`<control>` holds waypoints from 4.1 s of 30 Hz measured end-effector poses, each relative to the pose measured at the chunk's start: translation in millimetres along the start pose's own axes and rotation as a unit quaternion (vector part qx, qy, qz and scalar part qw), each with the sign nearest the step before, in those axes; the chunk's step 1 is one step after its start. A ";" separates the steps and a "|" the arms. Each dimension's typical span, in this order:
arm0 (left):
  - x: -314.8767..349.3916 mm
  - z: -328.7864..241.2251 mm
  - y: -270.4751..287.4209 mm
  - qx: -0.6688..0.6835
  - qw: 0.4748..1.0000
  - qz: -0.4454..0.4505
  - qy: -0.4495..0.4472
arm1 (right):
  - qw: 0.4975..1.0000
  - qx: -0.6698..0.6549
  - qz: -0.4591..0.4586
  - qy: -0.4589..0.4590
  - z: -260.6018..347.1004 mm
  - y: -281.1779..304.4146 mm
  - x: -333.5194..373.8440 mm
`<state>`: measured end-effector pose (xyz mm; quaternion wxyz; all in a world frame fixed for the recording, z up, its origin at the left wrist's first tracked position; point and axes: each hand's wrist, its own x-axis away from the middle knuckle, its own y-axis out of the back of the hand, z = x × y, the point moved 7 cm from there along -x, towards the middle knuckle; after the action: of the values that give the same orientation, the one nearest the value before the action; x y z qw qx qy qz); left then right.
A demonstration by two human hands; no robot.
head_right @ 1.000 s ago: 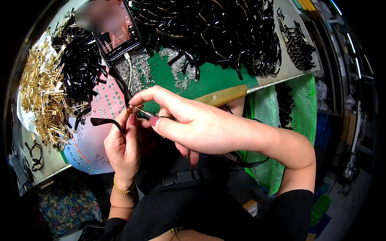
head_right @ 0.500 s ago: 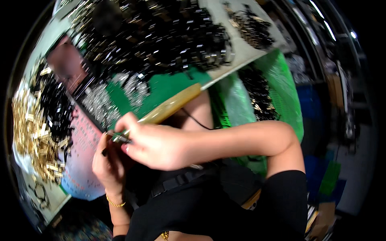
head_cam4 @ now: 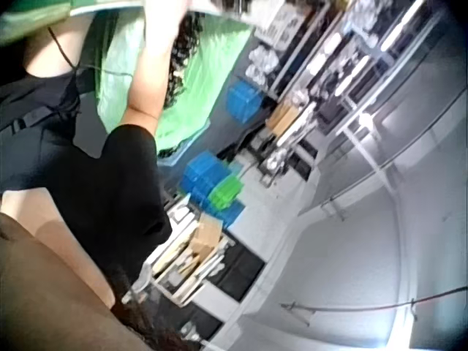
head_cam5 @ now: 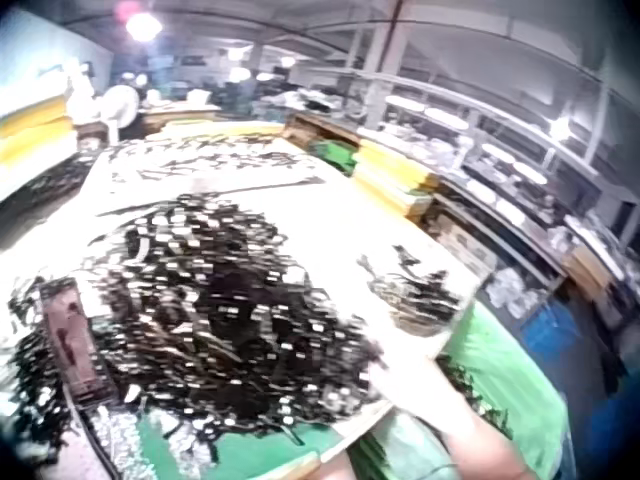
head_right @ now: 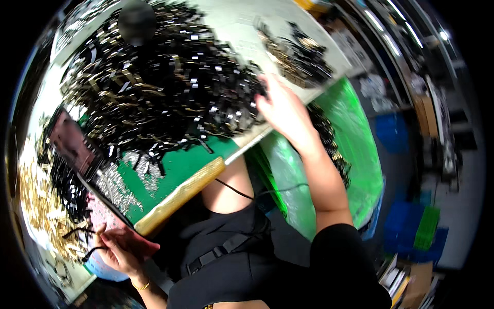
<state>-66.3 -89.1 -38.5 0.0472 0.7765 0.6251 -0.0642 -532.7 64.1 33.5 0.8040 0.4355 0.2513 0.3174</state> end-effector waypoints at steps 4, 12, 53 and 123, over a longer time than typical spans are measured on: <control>3.3 -2.0 6.5 0.009 1.000 -0.007 0.003 | 0.999 -0.005 -0.035 0.007 -3.0 9.6 2.6; 4.6 -15.5 3.6 0.030 0.999 -0.012 -0.017 | 0.842 -0.528 0.094 -0.062 111.4 -2.0 86.7; -41.7 -32.3 31.4 0.000 0.998 -0.043 -0.044 | 0.887 0.114 0.280 0.348 220.5 -112.3 111.7; -29.9 -39.5 -2.9 -0.218 0.933 0.173 -0.230 | 0.832 0.084 0.300 0.458 270.1 -140.9 128.9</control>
<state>-73.8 -111.2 5.3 0.3679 0.8073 0.4519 -0.0938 -221.1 -47.0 29.4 0.4223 0.3599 0.4735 0.6841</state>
